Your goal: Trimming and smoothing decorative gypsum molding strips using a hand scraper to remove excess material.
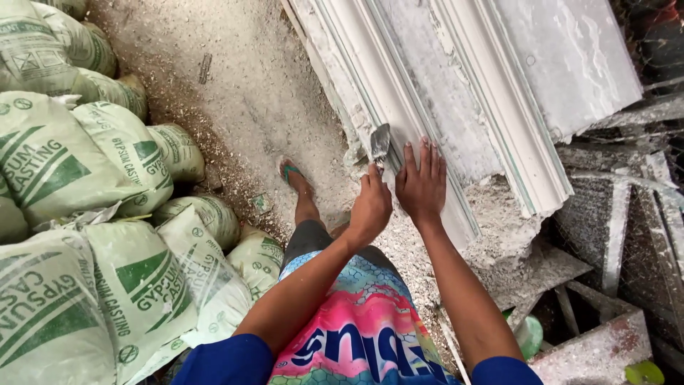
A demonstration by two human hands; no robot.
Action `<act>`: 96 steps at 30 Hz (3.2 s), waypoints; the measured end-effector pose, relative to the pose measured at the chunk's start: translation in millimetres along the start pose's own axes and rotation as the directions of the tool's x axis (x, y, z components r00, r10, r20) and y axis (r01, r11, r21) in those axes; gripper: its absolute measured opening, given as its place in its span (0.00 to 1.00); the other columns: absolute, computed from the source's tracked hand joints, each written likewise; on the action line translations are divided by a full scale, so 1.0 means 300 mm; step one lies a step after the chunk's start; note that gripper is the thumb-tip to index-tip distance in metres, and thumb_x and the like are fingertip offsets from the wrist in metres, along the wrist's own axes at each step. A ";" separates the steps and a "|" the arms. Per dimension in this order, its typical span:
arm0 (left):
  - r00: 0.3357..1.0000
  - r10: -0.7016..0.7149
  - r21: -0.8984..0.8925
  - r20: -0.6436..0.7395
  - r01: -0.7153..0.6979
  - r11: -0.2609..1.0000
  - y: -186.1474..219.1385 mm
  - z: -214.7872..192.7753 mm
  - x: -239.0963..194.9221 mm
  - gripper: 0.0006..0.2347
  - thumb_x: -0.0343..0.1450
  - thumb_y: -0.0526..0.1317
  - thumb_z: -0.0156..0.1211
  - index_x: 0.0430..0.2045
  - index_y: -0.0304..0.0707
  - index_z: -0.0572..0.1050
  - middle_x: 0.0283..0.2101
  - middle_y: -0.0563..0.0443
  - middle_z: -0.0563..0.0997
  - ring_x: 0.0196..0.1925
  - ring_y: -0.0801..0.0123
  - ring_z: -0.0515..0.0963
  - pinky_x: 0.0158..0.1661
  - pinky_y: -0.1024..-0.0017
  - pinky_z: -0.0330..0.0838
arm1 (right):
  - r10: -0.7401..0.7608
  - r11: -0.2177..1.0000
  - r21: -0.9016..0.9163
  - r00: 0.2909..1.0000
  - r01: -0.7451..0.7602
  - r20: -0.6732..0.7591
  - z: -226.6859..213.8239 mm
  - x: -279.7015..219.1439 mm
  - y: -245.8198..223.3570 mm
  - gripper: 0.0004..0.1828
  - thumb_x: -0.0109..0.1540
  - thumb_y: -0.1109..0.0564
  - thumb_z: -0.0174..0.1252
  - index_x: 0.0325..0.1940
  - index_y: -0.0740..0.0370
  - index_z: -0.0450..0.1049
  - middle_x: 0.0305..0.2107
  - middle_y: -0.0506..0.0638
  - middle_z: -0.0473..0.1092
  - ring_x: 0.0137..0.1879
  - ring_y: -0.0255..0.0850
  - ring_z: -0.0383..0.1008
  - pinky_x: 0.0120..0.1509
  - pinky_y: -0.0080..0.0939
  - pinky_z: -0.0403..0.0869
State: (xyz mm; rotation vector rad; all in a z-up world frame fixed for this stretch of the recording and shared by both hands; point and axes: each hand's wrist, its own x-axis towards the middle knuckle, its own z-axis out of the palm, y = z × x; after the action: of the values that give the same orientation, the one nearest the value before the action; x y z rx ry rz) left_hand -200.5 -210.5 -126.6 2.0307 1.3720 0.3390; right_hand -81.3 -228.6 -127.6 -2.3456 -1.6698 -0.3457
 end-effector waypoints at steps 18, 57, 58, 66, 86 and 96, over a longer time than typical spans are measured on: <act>0.955 0.093 0.227 -0.281 -0.028 0.974 -0.214 0.002 0.528 0.21 0.75 0.39 0.47 0.62 0.25 0.62 0.43 0.43 0.71 0.23 0.53 0.83 0.18 0.64 0.77 | -0.019 0.999 0.028 1.000 0.019 0.021 0.024 0.037 0.030 0.28 0.66 0.49 0.50 0.71 0.53 0.67 0.67 0.61 0.61 0.76 0.62 0.57 0.72 0.68 0.59; 0.968 -0.186 -0.252 0.167 0.225 0.941 -0.198 -0.593 0.928 0.24 0.80 0.48 0.38 0.69 0.31 0.57 0.49 0.33 0.70 0.38 0.27 0.81 0.33 0.38 0.78 | -0.186 0.982 -0.040 0.981 0.184 -0.049 0.319 0.882 -0.271 0.30 0.65 0.49 0.48 0.69 0.64 0.67 0.64 0.65 0.65 0.69 0.59 0.67 0.72 0.56 0.66; 0.968 -0.188 -0.250 0.166 0.226 0.942 -0.245 -0.529 0.984 0.24 0.80 0.48 0.38 0.69 0.31 0.57 0.49 0.33 0.70 0.38 0.27 0.81 0.33 0.38 0.78 | -0.186 0.982 -0.037 0.981 0.185 -0.050 0.319 0.880 -0.275 0.30 0.65 0.49 0.48 0.69 0.64 0.67 0.64 0.65 0.65 0.69 0.59 0.67 0.72 0.56 0.66; 0.972 -0.059 -0.047 -0.228 0.050 0.998 -0.426 -0.596 1.423 0.19 0.82 0.44 0.40 0.66 0.31 0.61 0.43 0.38 0.75 0.32 0.39 0.83 0.25 0.51 0.81 | -0.205 0.979 -0.030 0.976 0.203 -0.076 0.304 0.898 -0.280 0.29 0.66 0.49 0.47 0.68 0.64 0.70 0.63 0.64 0.67 0.69 0.59 0.68 0.70 0.56 0.68; 0.994 -0.099 -0.231 -0.052 0.084 0.969 -0.526 -0.791 1.709 0.24 0.77 0.42 0.51 0.66 0.25 0.59 0.48 0.22 0.75 0.42 0.24 0.80 0.34 0.37 0.78 | -0.174 0.942 0.298 0.984 0.156 0.035 0.370 1.177 -0.332 0.30 0.65 0.51 0.50 0.70 0.64 0.61 0.66 0.67 0.58 0.72 0.68 0.58 0.72 0.70 0.60; 0.974 -0.081 -0.085 -0.212 0.065 0.994 -0.568 -0.911 1.995 0.20 0.79 0.38 0.48 0.67 0.29 0.61 0.44 0.26 0.77 0.38 0.31 0.82 0.30 0.43 0.79 | -0.235 0.948 0.244 0.966 0.203 0.107 0.668 1.914 -0.696 0.29 0.67 0.53 0.52 0.73 0.61 0.62 0.69 0.69 0.56 0.77 0.68 0.52 0.75 0.72 0.55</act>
State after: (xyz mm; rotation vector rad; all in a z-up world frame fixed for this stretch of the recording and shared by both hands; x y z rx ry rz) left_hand -223.4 468.6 -116.2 1.9182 1.5343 0.5848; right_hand -85.7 414.1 -116.2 -2.0596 -1.9251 -0.0264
